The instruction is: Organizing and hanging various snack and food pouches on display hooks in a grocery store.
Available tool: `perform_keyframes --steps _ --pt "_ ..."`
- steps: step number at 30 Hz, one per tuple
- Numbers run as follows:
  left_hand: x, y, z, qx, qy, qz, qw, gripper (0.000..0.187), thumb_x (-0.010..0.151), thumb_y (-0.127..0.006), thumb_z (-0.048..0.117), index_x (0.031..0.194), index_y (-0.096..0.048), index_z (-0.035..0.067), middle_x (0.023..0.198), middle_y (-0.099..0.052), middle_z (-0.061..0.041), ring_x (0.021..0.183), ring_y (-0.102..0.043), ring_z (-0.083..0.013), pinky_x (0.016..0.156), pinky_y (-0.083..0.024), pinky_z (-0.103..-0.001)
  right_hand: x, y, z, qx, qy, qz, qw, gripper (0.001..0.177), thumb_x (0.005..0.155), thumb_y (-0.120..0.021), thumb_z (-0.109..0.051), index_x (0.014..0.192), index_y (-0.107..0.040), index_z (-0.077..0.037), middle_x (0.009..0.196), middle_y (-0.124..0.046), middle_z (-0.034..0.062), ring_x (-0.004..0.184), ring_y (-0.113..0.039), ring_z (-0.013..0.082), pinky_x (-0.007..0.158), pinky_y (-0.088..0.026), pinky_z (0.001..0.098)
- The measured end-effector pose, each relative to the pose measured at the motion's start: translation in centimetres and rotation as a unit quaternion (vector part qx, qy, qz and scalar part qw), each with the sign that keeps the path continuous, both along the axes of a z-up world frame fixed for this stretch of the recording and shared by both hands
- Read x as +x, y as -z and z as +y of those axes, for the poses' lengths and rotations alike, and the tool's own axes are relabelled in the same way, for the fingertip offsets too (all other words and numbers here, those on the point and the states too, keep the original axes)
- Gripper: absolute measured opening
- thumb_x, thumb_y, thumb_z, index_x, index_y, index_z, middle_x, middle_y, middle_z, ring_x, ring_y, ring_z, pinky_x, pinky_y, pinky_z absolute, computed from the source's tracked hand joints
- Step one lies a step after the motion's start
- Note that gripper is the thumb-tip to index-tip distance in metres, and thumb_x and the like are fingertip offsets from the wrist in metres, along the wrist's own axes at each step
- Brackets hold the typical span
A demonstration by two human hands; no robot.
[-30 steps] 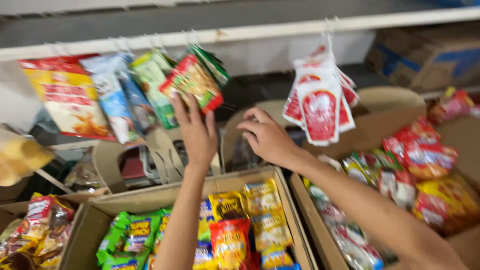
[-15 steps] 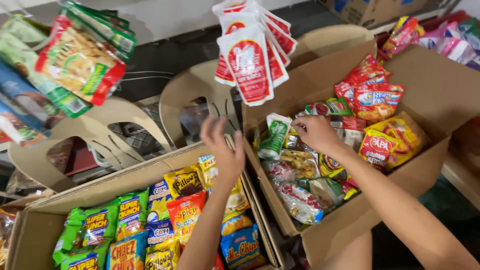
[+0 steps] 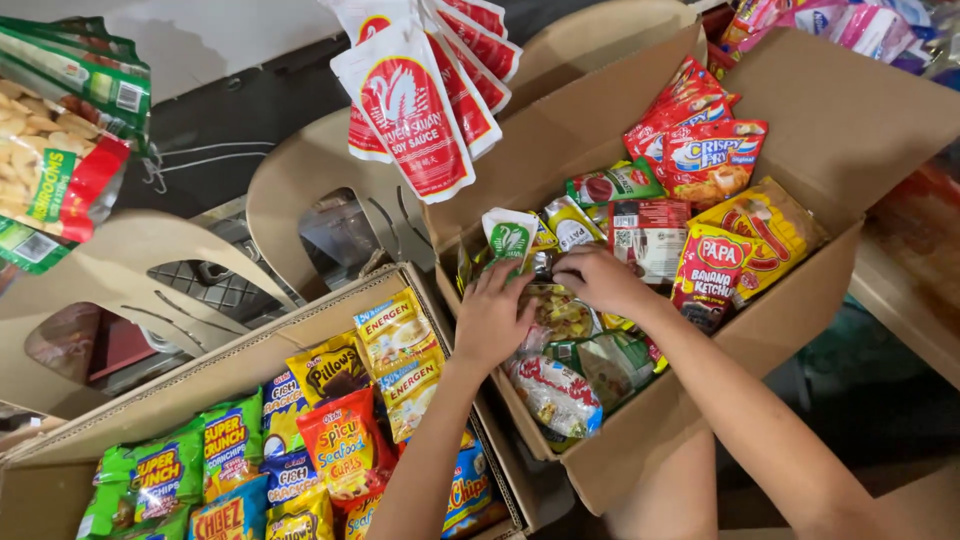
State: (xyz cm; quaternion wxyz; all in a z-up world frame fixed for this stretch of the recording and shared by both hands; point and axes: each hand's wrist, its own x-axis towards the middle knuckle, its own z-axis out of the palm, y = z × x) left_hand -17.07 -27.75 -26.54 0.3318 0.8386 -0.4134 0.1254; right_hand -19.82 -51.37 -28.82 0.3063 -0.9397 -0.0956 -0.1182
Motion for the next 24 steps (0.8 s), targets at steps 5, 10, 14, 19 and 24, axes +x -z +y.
perform_keyframes --steps 5,10,14,19,24 --pt "0.3 0.5 -0.3 0.053 -0.029 -0.028 0.998 0.038 0.088 -0.069 0.03 0.121 -0.07 0.012 0.144 -0.055 -0.012 0.136 -0.05 -0.0363 0.107 -0.042 -0.05 -0.6 0.5 0.4 -0.068 0.011 -0.015 0.998 0.017 0.088 -0.072 -0.018 0.1 -0.076 -0.006 0.1 -0.069 0.0115 0.104 -0.061 0.0326 0.092 -0.05 0.0447" --pt "0.2 0.6 -0.9 0.101 -0.062 -0.006 0.993 0.048 0.087 -0.068 0.036 0.129 -0.068 0.013 0.153 -0.044 -0.02 0.138 -0.042 -0.0442 0.11 -0.037 -0.053 -1.5 -0.5 0.5 -0.105 0.029 -0.056 0.992 0.024 0.085 -0.074 -0.02 0.104 -0.076 -0.007 0.108 -0.065 0.0097 0.109 -0.056 0.0315 0.095 -0.047 0.0448" --pt "0.7 1.4 -1.3 0.132 -0.09 0.0 0.987 0.056 0.084 -0.068 0.039 0.132 -0.065 0.01 0.153 -0.038 -0.03 0.139 -0.039 -0.0462 0.111 -0.035 -0.053 -1.1 -0.7 -0.2 -0.154 0.04 -0.035 0.987 0.028 0.085 -0.074 -0.018 0.111 -0.075 -0.009 0.116 -0.063 0.0104 0.119 -0.054 0.032 0.1 -0.045 0.0458" --pt "0.6 0.9 -1.6 0.154 -0.117 0.006 0.981 0.061 0.081 -0.069 0.039 0.135 -0.064 0.01 0.146 -0.043 -0.031 0.135 -0.042 -0.0455 0.109 -0.037 -0.052 0.6 -0.5 -0.2 -0.224 0.067 0.0 0.972 0.038 0.079 -0.077 -0.02 0.115 -0.075 -0.012 0.124 -0.06 0.0131 0.125 -0.05 0.0331 0.106 -0.04 0.048" --pt "0.4 0.3 -1.3 0.142 -0.109 0.036 0.983 0.059 0.079 -0.07 0.037 0.131 -0.065 0.009 0.139 -0.052 -0.023 0.126 -0.049 -0.0407 0.104 -0.041 -0.051 5.0 2.6 -0.8 -0.002 0.067 -0.059 0.996 0.037 0.095 -0.072 -0.027 0.121 -0.071 -0.001 0.114 -0.069 0.0183 0.108 -0.064 0.0361 0.095 -0.051 0.0447"
